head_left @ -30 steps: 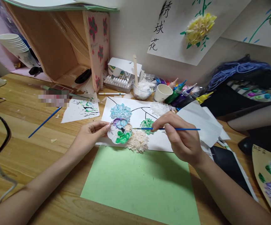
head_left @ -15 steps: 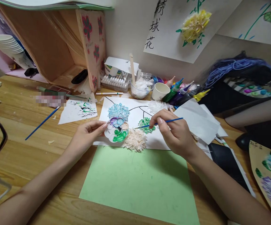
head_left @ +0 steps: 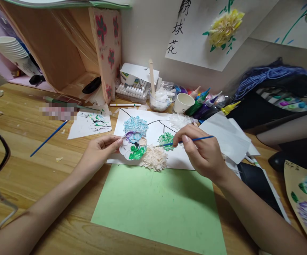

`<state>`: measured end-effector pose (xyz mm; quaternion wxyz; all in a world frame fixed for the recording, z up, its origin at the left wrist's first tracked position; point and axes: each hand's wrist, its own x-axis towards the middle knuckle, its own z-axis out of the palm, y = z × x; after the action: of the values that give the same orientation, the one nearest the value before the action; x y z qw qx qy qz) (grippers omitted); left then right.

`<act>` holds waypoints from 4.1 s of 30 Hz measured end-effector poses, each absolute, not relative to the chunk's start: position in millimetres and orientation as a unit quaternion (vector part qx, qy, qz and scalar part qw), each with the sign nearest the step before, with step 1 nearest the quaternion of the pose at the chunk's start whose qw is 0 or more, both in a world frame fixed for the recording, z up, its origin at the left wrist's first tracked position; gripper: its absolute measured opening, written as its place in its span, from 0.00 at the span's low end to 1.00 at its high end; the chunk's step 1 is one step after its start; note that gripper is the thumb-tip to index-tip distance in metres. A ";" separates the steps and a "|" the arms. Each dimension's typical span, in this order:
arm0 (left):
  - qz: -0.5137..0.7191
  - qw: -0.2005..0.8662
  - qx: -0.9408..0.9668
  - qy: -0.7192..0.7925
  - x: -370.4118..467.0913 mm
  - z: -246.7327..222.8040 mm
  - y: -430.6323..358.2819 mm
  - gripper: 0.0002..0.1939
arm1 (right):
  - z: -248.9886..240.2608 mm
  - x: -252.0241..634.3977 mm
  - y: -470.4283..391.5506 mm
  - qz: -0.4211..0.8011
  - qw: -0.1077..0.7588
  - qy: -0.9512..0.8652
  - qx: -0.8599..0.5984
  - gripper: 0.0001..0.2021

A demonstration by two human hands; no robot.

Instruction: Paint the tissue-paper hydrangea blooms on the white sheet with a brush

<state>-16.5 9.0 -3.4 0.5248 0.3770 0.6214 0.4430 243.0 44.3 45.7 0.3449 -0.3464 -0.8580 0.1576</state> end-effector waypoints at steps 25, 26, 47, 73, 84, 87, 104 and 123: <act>0.425 0.512 0.389 0.638 -13.4 1.8 8.3 0.18 | 46.6 235.7 36.6 0.154 0.378 -0.870 -0.275 0.11; 0.427 0.511 0.386 0.638 -13.3 2.5 8.4 0.18 | 47.2 236.5 35.8 0.155 0.379 -0.869 -0.277 0.11; 0.436 0.502 0.362 0.653 -20.8 7.6 11.6 0.18 | 49.2 247.4 53.8 0.168 0.342 -0.815 -0.437 0.18; 0.422 0.489 0.383 0.660 -21.8 5.0 12.0 0.20 | 49.8 242.2 45.5 0.146 0.341 -0.827 -0.422 0.16; 0.430 0.498 0.368 0.657 -17.8 9.4 11.1 0.20 | 52.8 243.1 40.8 0.167 0.415 -0.793 -0.413 0.16; 0.426 0.512 0.362 0.652 -14.1 12.1 10.0 0.19 | 56.9 244.4 36.2 0.211 0.487 -0.757 -0.382 0.15; 0.428 0.520 0.382 0.633 -14.4 3.8 9.1 0.19 | 46.2 228.9 30.3 0.052 0.354 -0.910 -0.211 0.09; 0.420 0.501 0.412 0.634 -14.3 1.4 8.9 0.19 | 53.2 233.1 30.0 0.096 0.322 -0.912 -0.238 0.09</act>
<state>-14.3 8.9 1.4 0.5013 0.4117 0.6344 0.4204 233.1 30.0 53.2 0.3216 -0.2375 -0.9116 0.0959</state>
